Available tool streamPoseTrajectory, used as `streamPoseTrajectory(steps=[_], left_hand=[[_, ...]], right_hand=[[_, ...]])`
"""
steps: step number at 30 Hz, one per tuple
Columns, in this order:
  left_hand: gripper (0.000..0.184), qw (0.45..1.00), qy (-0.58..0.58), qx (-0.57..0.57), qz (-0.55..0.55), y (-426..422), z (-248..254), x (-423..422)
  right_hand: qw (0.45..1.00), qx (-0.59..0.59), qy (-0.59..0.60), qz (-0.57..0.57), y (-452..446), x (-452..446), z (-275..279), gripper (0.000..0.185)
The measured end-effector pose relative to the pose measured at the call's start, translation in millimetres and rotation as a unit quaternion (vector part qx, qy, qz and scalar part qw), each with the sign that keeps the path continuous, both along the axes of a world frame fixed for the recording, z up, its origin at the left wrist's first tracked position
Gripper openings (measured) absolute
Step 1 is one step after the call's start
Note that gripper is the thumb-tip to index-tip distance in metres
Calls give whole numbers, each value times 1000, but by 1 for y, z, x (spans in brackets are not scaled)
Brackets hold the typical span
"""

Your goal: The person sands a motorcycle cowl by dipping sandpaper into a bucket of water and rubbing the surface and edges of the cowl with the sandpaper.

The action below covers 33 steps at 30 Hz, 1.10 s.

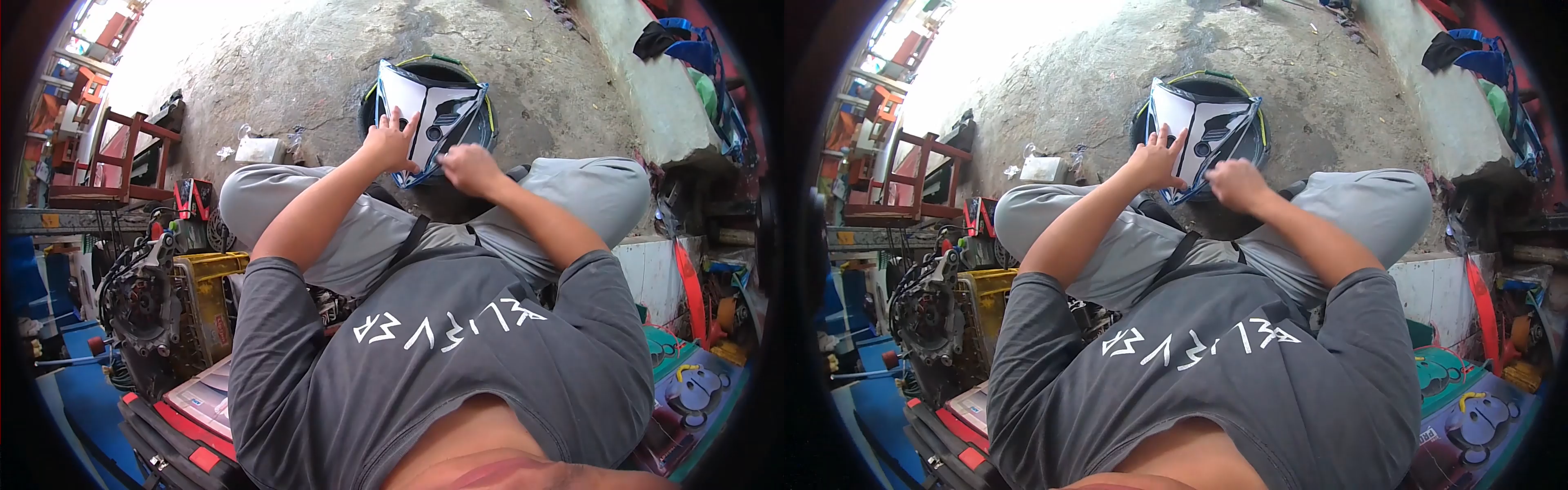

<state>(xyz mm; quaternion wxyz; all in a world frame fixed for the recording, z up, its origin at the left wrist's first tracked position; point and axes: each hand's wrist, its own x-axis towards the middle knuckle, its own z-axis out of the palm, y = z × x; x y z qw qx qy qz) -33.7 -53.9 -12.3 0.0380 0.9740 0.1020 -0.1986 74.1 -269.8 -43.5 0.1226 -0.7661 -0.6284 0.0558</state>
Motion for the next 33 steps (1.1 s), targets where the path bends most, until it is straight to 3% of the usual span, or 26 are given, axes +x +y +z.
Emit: streamPoseTrajectory(steps=[3, 6, 9, 14, 18, 21, 26, 33], left_hand=[[134, 1000, -21, -4, -4, 2, -1, -4], [134, 1000, -17, -2, -5, 1, -1, -4], [135, 1000, -8, 1, -3, 0, -3, -2], [134, 1000, 0, -3, 2, 0, 1, -1], [134, 1000, -17, 2, -8, 0, 2, -3], [134, 1000, -12, 3, -5, 0, 0, -3], [134, 1000, -1, -4, 4, -1, 1, -2], [134, 1000, -4, -2, -1, -1, 1, -2]], right_hand=[[996, 10, -64, 55, -2, -13, 2, 13], [997, -15, -59, -38, 1, 13, 5, 14], [995, 33, -37, -87, 1, 27, -1, 14], [996, 14, -60, 71, 2, -17, 6, 12], [997, 15, -48, -60, 2, 18, 5, 12], [995, 24, -24, -94, 2, 28, -2, 12], [997, 23, -72, 32, -1, -18, 0, 13], [990, 14, -13, -139, 0, 36, -1, 20]])
